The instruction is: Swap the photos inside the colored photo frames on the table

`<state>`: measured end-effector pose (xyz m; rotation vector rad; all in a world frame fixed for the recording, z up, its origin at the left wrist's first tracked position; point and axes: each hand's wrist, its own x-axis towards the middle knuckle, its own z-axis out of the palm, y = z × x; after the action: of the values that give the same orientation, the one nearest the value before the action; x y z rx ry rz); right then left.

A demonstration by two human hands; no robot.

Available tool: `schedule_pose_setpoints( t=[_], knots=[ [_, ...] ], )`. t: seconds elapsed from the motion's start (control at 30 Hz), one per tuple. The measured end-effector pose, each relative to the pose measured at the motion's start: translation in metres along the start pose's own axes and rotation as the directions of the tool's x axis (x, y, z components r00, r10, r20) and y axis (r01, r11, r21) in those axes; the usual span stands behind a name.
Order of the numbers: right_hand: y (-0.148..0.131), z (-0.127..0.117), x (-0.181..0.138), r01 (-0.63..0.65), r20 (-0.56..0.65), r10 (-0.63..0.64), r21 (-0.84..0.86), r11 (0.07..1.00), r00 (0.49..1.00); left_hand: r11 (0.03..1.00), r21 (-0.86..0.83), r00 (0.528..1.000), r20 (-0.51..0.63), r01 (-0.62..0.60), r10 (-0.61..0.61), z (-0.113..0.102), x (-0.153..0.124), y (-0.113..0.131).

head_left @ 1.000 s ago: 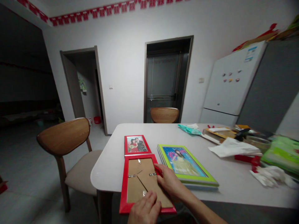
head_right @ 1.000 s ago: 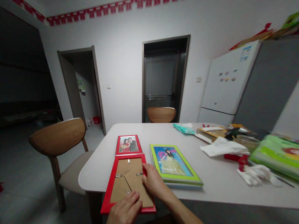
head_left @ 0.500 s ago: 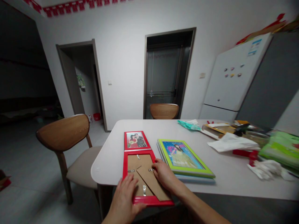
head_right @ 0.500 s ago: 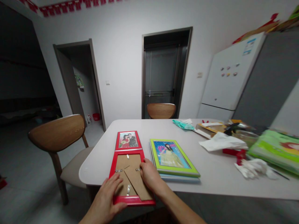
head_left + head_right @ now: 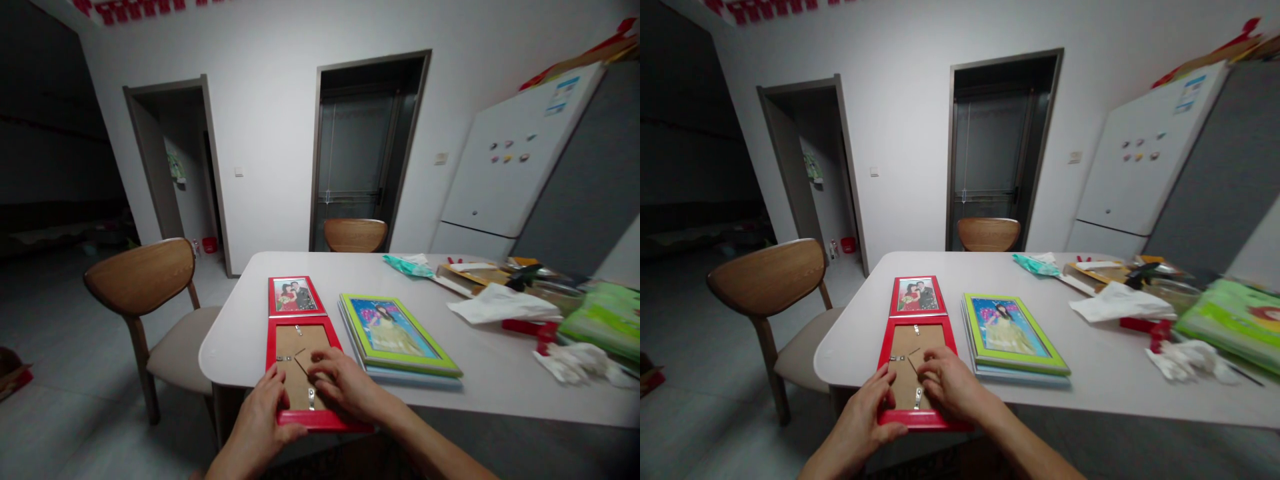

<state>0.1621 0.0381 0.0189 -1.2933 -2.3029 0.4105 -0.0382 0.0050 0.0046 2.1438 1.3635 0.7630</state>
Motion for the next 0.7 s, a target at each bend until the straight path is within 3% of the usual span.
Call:
schedule_pose_setpoints(
  t=[0.1,0.47,0.7],
  knots=[
    [-0.012,-0.001,-0.004,0.079,0.137,-0.097,0.13,0.988,0.986,0.998,0.046,0.999,0.03,0.03,-0.031,0.0,0.001,0.002],
    [-0.018,0.007,0.005,0.042,0.069,-0.051,0.123,0.992,0.996,0.996,0.08,0.999,0.028,0.03,-0.033,0.002,0.002,-0.001],
    [-0.018,-0.009,0.006,0.019,0.265,-0.073,0.199,0.98,0.962,0.996,0.081,0.999,0.037,0.033,-0.036,0.0,0.002,0.002]
  ],
)
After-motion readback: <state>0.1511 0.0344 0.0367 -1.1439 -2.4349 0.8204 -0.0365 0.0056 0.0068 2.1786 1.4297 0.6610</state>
